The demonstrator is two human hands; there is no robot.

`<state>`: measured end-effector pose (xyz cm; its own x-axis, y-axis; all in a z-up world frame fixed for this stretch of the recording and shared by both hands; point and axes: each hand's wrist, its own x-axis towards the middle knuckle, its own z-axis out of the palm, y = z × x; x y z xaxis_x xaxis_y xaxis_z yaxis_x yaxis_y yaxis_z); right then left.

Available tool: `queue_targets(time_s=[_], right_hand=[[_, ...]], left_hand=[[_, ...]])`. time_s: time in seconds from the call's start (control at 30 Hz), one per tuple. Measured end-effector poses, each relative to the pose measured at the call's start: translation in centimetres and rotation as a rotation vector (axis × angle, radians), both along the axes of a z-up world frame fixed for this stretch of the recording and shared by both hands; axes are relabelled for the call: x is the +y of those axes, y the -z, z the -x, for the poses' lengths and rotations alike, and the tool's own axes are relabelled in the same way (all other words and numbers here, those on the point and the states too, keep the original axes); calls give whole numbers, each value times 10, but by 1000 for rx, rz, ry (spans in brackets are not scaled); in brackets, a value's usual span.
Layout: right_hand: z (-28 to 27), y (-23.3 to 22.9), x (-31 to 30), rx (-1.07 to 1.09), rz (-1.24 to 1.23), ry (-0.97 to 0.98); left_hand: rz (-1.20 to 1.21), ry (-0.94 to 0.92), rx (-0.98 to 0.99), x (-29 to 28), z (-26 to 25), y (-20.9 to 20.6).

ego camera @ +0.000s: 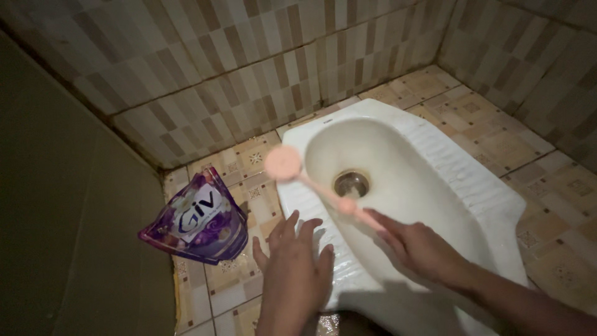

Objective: The person scrubs a white squat toilet using a pink toilet brush. They repeatedly apply a purple cleaning agent from a pouch onto the brush and scrub the interior surfaces of the toilet bowl.

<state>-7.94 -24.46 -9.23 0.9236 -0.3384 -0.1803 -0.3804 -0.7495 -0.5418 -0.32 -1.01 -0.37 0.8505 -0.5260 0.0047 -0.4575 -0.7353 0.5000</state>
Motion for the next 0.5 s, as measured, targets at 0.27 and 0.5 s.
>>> queue_targets(time_s=[0.27, 0.5], right_hand=[[-15, -15, -3, -26, 10, 68], [-21, -31, 7, -20, 21, 109]], left_hand=[[35, -10, -45, 1, -3, 1], [24, -23, -8, -6, 0, -2]])
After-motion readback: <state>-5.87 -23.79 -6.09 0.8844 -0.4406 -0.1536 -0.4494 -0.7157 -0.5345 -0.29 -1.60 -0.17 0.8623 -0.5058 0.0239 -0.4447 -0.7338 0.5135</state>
